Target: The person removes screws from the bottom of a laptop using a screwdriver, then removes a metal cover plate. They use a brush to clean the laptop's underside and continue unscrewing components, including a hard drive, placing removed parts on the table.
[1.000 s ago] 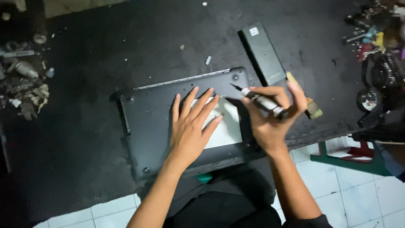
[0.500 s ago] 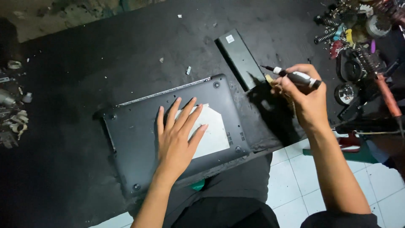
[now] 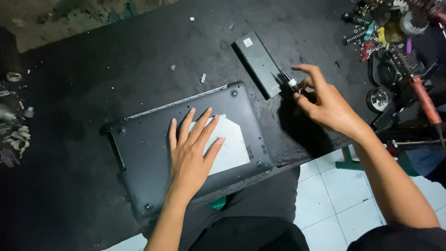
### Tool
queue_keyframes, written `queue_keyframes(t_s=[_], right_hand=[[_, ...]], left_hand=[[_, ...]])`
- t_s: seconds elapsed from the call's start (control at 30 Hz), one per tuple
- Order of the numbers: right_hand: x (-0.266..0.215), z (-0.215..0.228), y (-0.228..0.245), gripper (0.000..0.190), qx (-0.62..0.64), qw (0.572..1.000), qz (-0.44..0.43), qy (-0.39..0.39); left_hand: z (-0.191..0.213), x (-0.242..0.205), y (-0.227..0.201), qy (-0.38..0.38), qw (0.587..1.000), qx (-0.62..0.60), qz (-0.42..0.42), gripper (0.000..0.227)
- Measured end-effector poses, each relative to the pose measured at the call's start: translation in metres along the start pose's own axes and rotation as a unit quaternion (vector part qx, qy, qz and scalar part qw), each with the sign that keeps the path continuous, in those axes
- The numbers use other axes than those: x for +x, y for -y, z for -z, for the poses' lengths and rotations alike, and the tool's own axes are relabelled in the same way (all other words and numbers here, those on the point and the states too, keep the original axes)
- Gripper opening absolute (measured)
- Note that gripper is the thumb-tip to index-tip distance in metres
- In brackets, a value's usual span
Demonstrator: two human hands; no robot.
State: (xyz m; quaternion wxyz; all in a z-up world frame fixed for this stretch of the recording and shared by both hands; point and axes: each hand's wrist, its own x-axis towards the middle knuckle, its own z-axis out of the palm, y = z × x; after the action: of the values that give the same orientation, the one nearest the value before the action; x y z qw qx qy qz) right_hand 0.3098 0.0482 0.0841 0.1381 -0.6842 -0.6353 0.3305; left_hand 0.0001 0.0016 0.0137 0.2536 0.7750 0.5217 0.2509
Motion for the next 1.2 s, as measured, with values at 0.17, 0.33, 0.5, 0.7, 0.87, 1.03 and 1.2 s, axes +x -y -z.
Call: queue_keyframes(t_s=[0.17,0.33,0.5,0.7,0.87,1.03,1.2], right_hand=[[0.007,0.004,0.032,0.067,-0.102,0.991,-0.011,0.080],[0.015,0.005,0.038,0.072,-0.164,0.978,-0.026,0.129],[0.018,0.005,0.041,0.078,-0.210,0.962,-0.059,0.167],[0.017,0.006,0.039,0.080,-0.203,0.964,-0.064,0.162],[0.017,0.005,0.037,0.076,-0.200,0.963,-0.075,0.162],[0.016,0.006,0.042,0.075,-0.199,0.962,-0.072,0.173],[0.015,0.006,0.044,0.075,-0.191,0.965,-0.077,0.165]], left_hand=[[0.000,-0.001,0.000,0.002,1.000,-0.007,-0.002,0.046],[0.000,-0.001,0.003,0.007,1.000,-0.005,-0.001,0.047],[0.001,-0.001,0.002,0.014,1.000,-0.003,0.000,0.048],[0.000,-0.001,0.002,0.011,1.000,0.006,-0.001,0.048],[0.000,-0.001,0.002,0.007,1.000,-0.003,-0.004,0.047],[0.000,-0.001,0.002,0.006,1.000,0.001,-0.010,0.047],[0.002,-0.001,-0.002,0.006,1.000,-0.008,0.001,0.046]])
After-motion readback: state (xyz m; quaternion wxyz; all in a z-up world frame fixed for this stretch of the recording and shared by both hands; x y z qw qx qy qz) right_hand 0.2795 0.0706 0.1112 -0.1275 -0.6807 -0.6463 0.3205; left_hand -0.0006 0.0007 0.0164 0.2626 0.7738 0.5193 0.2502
